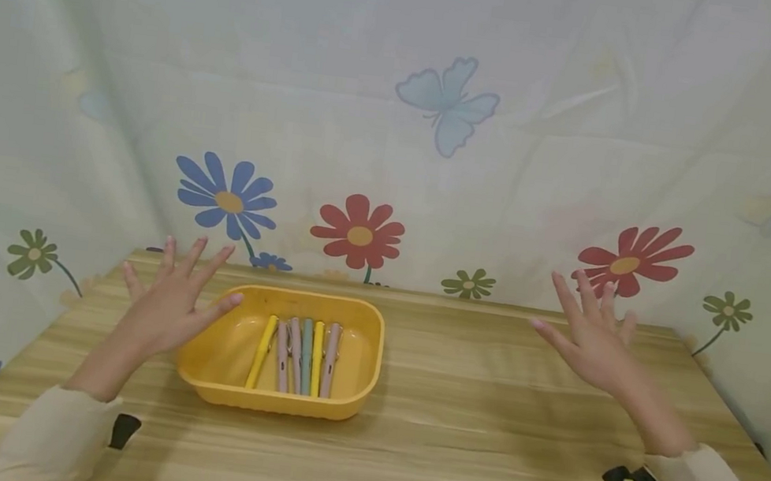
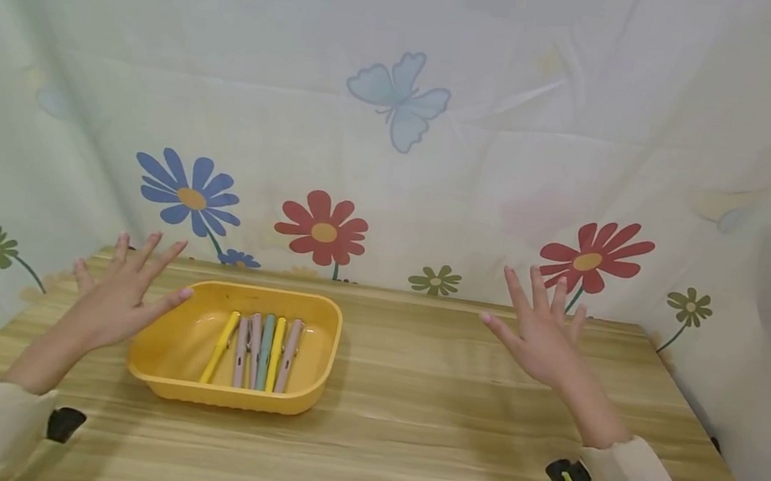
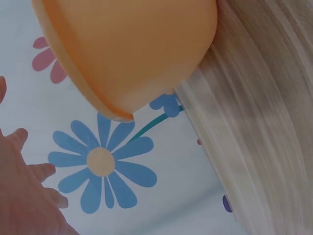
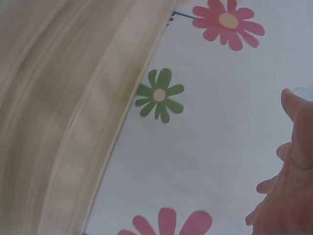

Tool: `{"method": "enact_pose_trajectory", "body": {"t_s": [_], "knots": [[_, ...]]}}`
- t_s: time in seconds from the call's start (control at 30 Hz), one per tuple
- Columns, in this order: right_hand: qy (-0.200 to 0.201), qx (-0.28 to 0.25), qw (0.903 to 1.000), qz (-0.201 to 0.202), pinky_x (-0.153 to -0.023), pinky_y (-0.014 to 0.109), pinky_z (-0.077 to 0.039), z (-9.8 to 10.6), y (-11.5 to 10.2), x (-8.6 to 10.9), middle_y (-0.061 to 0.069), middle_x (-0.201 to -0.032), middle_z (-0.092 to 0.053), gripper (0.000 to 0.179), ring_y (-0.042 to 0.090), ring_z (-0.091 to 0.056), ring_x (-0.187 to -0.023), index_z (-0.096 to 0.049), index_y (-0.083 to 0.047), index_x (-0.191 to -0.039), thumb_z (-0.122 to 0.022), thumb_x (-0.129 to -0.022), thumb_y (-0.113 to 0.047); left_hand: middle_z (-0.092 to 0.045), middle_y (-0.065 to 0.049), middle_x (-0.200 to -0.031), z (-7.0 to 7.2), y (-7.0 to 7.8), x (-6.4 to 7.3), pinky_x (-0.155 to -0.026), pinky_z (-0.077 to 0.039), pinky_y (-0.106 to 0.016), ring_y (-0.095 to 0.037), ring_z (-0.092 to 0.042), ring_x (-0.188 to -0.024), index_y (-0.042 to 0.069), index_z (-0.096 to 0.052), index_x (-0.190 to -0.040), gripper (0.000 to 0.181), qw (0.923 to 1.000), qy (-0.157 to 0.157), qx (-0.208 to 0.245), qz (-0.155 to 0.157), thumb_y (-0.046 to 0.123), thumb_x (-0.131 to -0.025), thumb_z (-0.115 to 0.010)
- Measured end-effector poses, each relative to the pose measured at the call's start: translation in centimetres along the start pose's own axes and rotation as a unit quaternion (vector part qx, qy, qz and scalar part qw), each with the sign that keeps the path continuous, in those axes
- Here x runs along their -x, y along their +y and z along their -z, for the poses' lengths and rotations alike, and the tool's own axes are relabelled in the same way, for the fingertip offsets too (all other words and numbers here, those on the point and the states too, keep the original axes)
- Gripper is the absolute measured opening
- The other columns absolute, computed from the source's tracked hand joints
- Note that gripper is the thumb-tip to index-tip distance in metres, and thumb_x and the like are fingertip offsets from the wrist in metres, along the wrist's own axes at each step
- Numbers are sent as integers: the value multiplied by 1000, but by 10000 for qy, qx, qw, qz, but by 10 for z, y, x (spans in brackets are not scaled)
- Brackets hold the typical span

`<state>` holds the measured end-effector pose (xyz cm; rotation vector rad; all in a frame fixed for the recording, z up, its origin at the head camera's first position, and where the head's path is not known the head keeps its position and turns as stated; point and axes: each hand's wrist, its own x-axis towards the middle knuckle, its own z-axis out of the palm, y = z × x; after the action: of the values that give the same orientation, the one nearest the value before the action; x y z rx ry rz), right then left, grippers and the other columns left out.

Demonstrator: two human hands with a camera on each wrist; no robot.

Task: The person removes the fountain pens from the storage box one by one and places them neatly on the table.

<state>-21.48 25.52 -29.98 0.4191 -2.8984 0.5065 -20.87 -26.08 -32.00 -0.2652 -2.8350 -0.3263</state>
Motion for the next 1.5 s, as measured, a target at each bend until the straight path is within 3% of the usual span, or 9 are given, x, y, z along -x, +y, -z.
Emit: {"method": "enact_pose_trajectory", "body": {"t_s": [0.13, 0.27, 0.47, 0.57, 0.7, 0.83, 1.07, 1.3, 1.5], "knots": [[7, -486, 9987, 131, -90, 74, 13, -1, -10, -4, 24, -149, 8, 77, 48, 21, -129, 3, -19, -147, -42, -93, -48, -2, -19, -151, 4, 1, 1, -83, 26, -70, -47, 17, -130, 24, -12, -147, 71, 9990, 76, 445, -16, 55, -90, -40], [-29, -1129, 9929, 362, -96, 71, 10, -4, -22, -10, 23, -150, 5, 75, 48, 14, -131, 1, -16, -147, -44, -94, -42, -4, -23, -150, 7, 1, 3, -84, 14, -77, -50, 12, -131, 21, -11, -147, 71, 9931, 141, 1164, -58, 48, -91, -44], [-247, -2216, 9729, 617, -103, 66, -3, -12, -42, -17, 16, -152, 3, 73, 37, 6, -137, -1, -15, -147, -47, -94, -34, -11, -23, -149, 7, -5, 4, -92, -13, -75, -49, -10, -132, 18, -11, -147, 71, 9778, 206, 2078, -148, 38, -91, -50], [-306, -2627, 9622, 651, -104, 64, -8, -18, -52, -21, 14, -152, -1, 72, 35, 0, -137, -3, -16, -147, -48, -94, -31, -15, -22, -149, 6, -8, 5, -91, -20, -73, -49, -18, -129, 18, -11, -147, 73, 9720, 138, 2347, -27, 37, -91, -52], [-343, -3177, 9457, 597, -106, 60, -14, -26, -65, -26, 11, -152, -6, 68, 35, -7, -137, -7, -15, -147, -48, -95, -30, -15, -26, -147, 7, -11, 7, -90, -22, -73, -51, -19, -128, 19, -7, -148, 76, 9613, -165, 2722, 388, 39, -91, -53], [-375, -3740, 9247, 600, -104, 56, -24, -35, -76, -31, 17, -149, -17, 65, 39, -18, -134, -12, -10, -147, -47, -95, -27, -15, -33, -144, 5, -17, 8, -92, -24, -71, -52, -18, -128, 20, -3, -148, 78, 9444, -461, 3193, 639, 37, -91, -53], [-584, -4266, 9016, 416, -101, 49, -33, -48, -101, -39, 20, -140, -36, 62, 35, -38, -126, -22, -8, -145, -53, -93, -24, -17, -33, -143, -1, -33, 11, -94, -28, -66, -52, -23, -126, 16, -2, -147, 77, 9199, -1110, 3694, 713, 35, -92, -52], [-950, -4466, 8892, 302, -99, 45, -38, -63, -129, -44, 21, -136, -41, 59, 33, -45, -121, -28, -5, -142, -55, -91, -19, -17, -31, -144, -8, -43, 13, -95, -33, -61, -49, -27, -126, 15, -5, -147, 78, 8984, -1642, 3996, 790, 32, -90, -55], [-1304, -4435, 8861, 325, -96, 45, -41, -79, -148, -47, 23, -133, -44, 58, 32, -49, -117, -32, -3, -140, -57, -90, -18, -17, -31, -144, -14, -49, 11, -95, -38, -56, -48, -31, -125, 13, -9, -147, 77, 8814, -2055, 4153, 926, 28, -89, -58]]}}
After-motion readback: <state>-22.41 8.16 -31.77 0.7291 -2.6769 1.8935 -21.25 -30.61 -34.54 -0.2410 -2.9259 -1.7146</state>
